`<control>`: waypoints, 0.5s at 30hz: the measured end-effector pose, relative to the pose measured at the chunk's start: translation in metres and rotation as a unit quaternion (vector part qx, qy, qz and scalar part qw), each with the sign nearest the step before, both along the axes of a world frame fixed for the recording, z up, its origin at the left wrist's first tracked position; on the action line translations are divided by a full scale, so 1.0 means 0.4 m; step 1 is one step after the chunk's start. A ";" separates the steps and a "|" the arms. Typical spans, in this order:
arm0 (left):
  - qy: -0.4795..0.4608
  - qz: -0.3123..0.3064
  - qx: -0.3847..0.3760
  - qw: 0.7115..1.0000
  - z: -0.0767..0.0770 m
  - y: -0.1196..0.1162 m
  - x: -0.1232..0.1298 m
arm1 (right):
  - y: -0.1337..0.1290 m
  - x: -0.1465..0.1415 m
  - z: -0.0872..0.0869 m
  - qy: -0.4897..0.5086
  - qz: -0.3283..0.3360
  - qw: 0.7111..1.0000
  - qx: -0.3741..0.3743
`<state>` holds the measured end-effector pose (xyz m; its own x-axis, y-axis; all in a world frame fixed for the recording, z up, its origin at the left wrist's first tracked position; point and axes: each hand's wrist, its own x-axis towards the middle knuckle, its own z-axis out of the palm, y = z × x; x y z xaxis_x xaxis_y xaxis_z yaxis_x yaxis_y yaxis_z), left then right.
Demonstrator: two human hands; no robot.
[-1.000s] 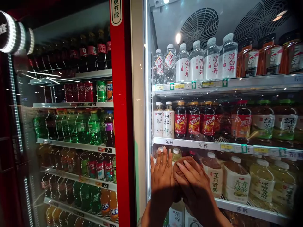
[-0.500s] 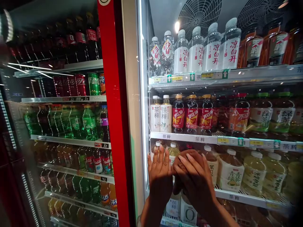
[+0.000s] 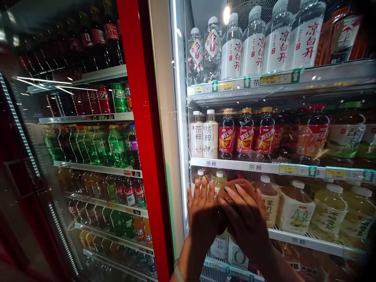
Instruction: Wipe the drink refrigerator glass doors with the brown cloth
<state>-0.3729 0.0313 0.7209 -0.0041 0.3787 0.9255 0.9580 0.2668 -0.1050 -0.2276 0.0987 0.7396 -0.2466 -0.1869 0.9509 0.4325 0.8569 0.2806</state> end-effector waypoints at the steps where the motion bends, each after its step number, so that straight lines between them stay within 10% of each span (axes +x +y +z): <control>1: -0.002 -0.006 -0.004 1.000 0.000 -0.001 -0.001 | -0.008 -0.018 0.037 0.002 0.003 1.000 0.001; 6: -0.018 -0.012 0.003 1.000 -0.009 0.000 -0.007 | 0.035 0.006 0.176 0.062 0.006 0.998 -0.016; 12: -0.001 -0.036 0.027 0.999 -0.022 -0.003 -0.010 | 0.040 0.030 0.050 0.036 0.010 0.999 -0.001; 15: -0.016 -0.040 0.035 0.998 -0.005 -0.002 -0.004 | 0.012 -0.023 0.081 0.005 0.024 1.000 0.010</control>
